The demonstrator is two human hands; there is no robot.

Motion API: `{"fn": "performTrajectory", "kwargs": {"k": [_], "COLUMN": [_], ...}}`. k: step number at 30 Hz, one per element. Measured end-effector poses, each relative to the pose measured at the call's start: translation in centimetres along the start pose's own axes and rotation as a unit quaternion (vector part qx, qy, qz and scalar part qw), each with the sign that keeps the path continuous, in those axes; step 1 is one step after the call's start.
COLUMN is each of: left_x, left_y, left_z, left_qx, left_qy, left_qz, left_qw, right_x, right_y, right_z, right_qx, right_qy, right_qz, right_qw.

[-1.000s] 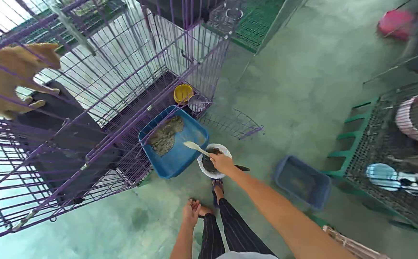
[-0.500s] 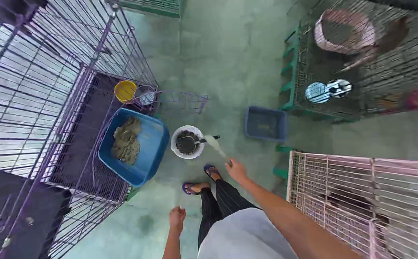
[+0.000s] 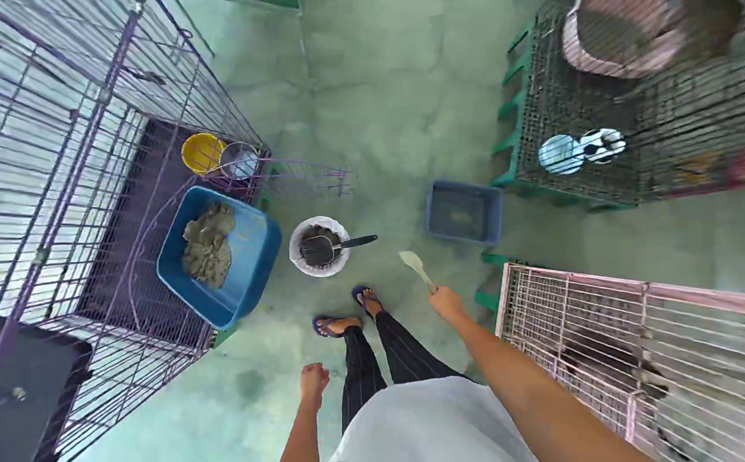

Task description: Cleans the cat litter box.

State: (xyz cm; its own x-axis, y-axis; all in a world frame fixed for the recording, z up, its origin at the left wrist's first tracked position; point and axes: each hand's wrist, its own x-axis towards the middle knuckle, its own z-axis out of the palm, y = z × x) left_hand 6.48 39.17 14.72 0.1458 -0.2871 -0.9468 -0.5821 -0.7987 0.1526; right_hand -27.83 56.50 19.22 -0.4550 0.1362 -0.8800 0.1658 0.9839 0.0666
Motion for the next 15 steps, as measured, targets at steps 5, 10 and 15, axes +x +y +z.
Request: {"fn": "performTrajectory", "kwargs": {"k": [5,10,15], "left_x": [-1.5,-1.7,-1.9], "left_y": [-1.0,-2.5,-3.9], "left_z": [2.7,3.3,4.7], "left_qx": [0.032,0.293,0.290], "left_qy": [-0.027,-0.038,-0.126], "left_qz": [0.005,0.044,-0.008], "left_qw": [0.999,0.954,0.949], "right_x": [0.3,1.5,3.9], "right_y": [-4.3,-11.4,-21.2], "right_z": [-1.9,-3.2,-1.3], "right_qx": [-0.075,-0.238,-0.354], "right_qy": [0.011,0.025,0.032], "right_qz": [-0.089,-0.227,-0.300], "right_qw": [0.993,0.944,0.885]}}
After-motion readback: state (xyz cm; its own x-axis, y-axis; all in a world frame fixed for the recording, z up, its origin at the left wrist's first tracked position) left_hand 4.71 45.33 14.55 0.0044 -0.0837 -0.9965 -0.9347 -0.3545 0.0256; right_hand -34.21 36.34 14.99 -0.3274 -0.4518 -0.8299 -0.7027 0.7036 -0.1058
